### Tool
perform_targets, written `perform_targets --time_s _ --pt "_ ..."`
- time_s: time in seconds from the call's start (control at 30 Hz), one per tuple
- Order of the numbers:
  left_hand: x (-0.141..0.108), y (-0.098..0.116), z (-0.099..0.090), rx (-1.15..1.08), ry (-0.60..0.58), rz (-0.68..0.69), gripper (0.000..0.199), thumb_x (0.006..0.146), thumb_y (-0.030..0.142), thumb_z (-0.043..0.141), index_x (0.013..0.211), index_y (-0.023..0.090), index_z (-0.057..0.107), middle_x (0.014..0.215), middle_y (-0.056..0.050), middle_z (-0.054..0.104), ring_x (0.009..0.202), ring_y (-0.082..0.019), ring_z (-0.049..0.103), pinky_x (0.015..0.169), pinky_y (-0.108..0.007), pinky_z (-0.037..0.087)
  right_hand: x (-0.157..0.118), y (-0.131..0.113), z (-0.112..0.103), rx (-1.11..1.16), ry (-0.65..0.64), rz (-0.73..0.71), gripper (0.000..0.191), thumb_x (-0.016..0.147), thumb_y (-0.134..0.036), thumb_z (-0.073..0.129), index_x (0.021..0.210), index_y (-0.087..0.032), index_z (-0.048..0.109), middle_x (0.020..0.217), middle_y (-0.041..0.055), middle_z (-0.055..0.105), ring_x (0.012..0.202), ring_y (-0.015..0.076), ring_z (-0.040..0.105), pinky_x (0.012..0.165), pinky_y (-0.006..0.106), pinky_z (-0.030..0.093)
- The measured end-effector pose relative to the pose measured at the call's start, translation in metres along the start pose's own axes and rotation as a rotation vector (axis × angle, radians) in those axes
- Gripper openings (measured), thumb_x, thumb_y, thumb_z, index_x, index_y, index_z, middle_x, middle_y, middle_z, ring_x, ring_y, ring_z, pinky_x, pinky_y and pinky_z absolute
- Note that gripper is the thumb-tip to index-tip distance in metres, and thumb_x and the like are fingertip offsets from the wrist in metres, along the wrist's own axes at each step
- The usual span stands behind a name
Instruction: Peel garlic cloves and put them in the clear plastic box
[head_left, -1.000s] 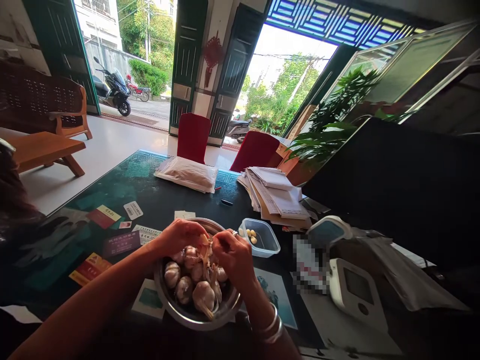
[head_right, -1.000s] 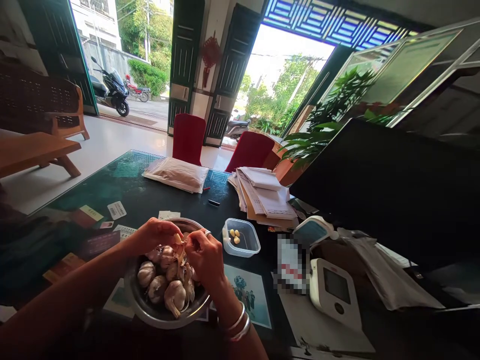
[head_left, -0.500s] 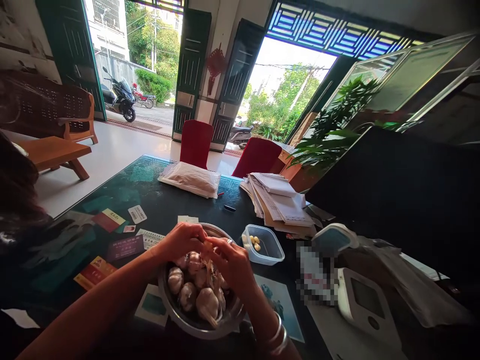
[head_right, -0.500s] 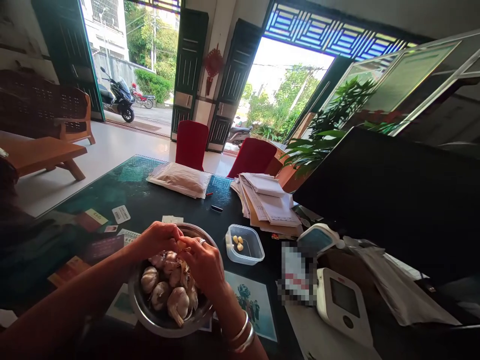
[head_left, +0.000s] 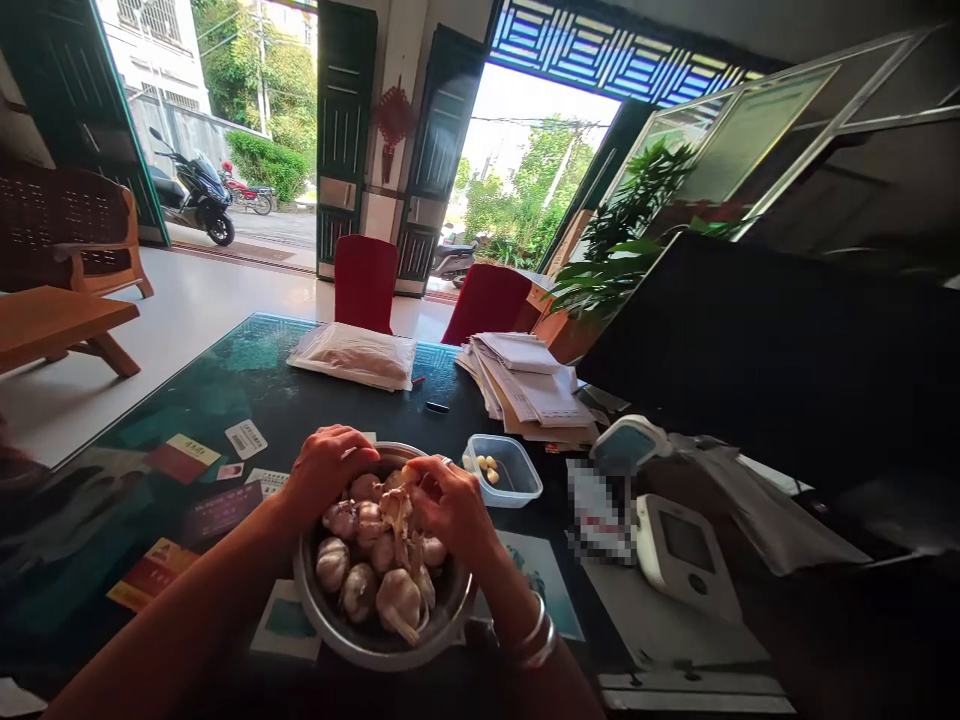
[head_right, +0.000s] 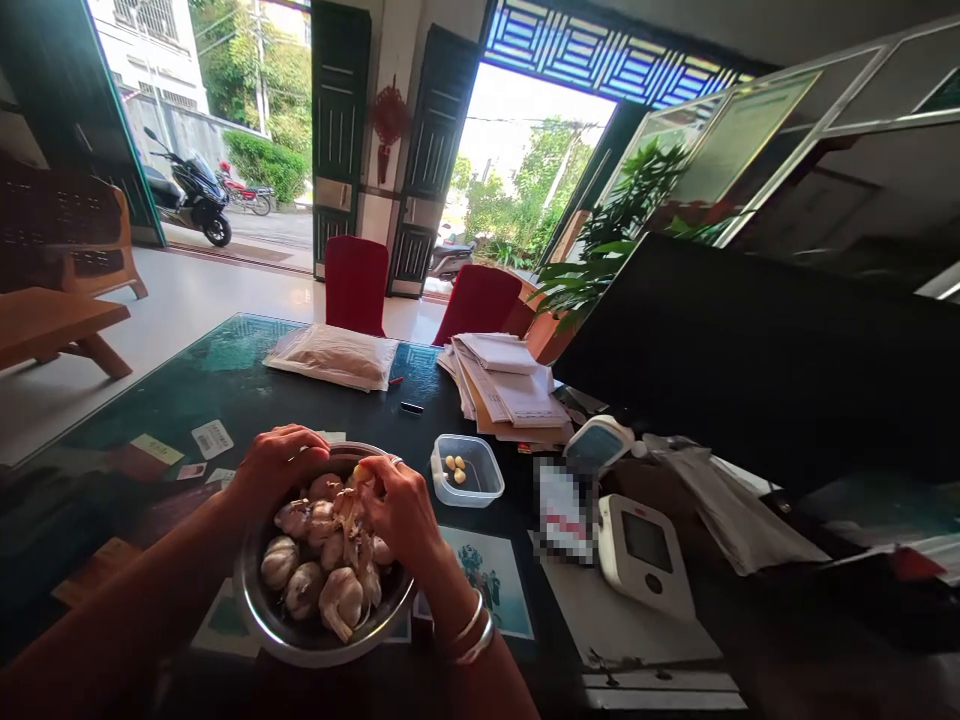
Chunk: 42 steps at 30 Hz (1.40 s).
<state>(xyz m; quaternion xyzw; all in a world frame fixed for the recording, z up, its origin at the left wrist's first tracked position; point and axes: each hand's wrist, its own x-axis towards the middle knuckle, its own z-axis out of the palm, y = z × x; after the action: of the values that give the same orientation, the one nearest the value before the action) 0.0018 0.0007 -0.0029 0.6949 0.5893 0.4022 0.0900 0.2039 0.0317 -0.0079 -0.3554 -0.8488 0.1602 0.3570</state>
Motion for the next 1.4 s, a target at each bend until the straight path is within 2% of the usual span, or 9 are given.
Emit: perform_targets --time_s 0.17,0.3,0.4,0.5,0.63,0.8,1.0,1.23,1.4 --pt "0.0 -0.005 0.001 0.019 -0.008 0.028 0.026 0.085 0.036 0.05 0.075 0.019 0.068 0.081 -0.002 0.07 0.079 -0.018 0.06 0.079 -0.03 0.04 0.006 0.021 -0.027 -0.316 0.362 0.205 0.017 0.081 -0.024 0.055 0.095 -0.017 0.062 0.08 0.0048 0.066 0.06 0.015 0.058 0.062 0.027 0.044" --pt "-0.001 -0.007 0.001 0.02 -0.016 0.026 0.026 0.085 0.037 0.051 0.076 0.02 0.068 0.081 -0.002 0.07 0.079 -0.017 0.06 0.078 -0.03 0.039 0.01 0.045 -0.043 -0.608 0.303 0.396 0.018 0.08 -0.022 0.058 0.095 -0.014 0.064 0.083 0.01 0.067 0.072 0.022 0.062 0.064 0.03 0.043" --pt "-0.001 -0.005 0.0 0.032 -0.021 0.018 0.025 0.085 0.036 0.05 0.076 0.02 0.068 0.081 -0.001 0.07 0.078 -0.017 0.06 0.076 -0.029 0.039 0.011 0.052 -0.045 -0.585 0.339 0.416 0.027 0.081 -0.023 0.055 0.106 -0.012 0.061 0.088 0.0119 0.068 0.072 0.0215 0.063 0.065 0.03 0.044" --pt "-0.001 -0.004 -0.002 0.03 -0.027 0.011 0.026 0.085 0.036 0.05 0.077 0.02 0.068 0.081 -0.002 0.07 0.078 -0.017 0.061 0.075 -0.028 0.04 0.01 0.047 -0.039 -0.327 0.394 0.301 0.029 0.085 -0.023 0.047 0.11 -0.013 0.059 0.087 0.0089 0.068 0.063 0.0175 0.062 0.065 0.03 0.046" --pt "0.0 -0.005 -0.003 0.011 -0.053 -0.002 0.024 0.084 0.036 0.052 0.079 0.02 0.069 0.081 -0.001 0.07 0.076 -0.017 0.062 0.072 -0.026 0.041 0.007 0.027 -0.022 -0.074 0.292 0.187 0.029 0.082 -0.013 0.042 0.104 -0.017 0.062 0.08 0.0034 0.068 0.065 0.0156 0.063 0.065 0.028 0.048" --pt "0.001 -0.005 -0.005 -0.001 -0.109 -0.015 0.018 0.081 0.031 0.056 0.08 0.02 0.07 0.081 -0.001 0.07 0.076 -0.017 0.062 0.071 -0.025 0.042 0.003 0.006 -0.008 -0.031 -0.054 0.069 0.025 0.082 -0.012 0.048 0.099 -0.02 0.065 0.083 0.0029 0.07 0.076 0.0172 0.065 0.072 0.029 0.049" --pt "0.001 -0.007 -0.005 -0.005 -0.146 -0.013 0.014 0.079 0.027 0.059 0.08 0.02 0.071 0.079 -0.001 0.07 0.074 -0.016 0.062 0.07 -0.024 0.042 0.001 0.0 -0.002 -0.049 -0.25 0.025 0.026 0.081 -0.013 0.058 0.104 -0.021 0.065 0.093 0.0041 0.068 0.086 0.0184 0.063 0.078 0.03 0.047" --pt "-0.001 -0.008 0.001 -0.072 -0.26 0.103 0.015 0.076 0.021 0.06 0.085 0.02 0.073 0.085 -0.004 0.072 0.077 -0.016 0.064 0.072 -0.024 0.045 0.001 0.004 0.007 -0.02 -0.237 -0.018 0.017 0.08 -0.009 0.057 0.084 -0.021 0.07 0.077 0.0017 0.067 0.072 0.0155 0.061 0.069 0.026 0.047" --pt "-0.002 0.001 0.005 0.023 -0.291 0.148 0.012 0.074 0.025 0.066 0.083 0.021 0.073 0.086 -0.004 0.072 0.083 -0.02 0.064 0.079 -0.03 0.044 0.0 0.006 0.006 -0.01 -0.171 -0.01 0.019 0.077 -0.008 0.058 0.084 -0.022 0.07 0.076 0.0018 0.067 0.071 0.016 0.06 0.067 0.026 0.046"
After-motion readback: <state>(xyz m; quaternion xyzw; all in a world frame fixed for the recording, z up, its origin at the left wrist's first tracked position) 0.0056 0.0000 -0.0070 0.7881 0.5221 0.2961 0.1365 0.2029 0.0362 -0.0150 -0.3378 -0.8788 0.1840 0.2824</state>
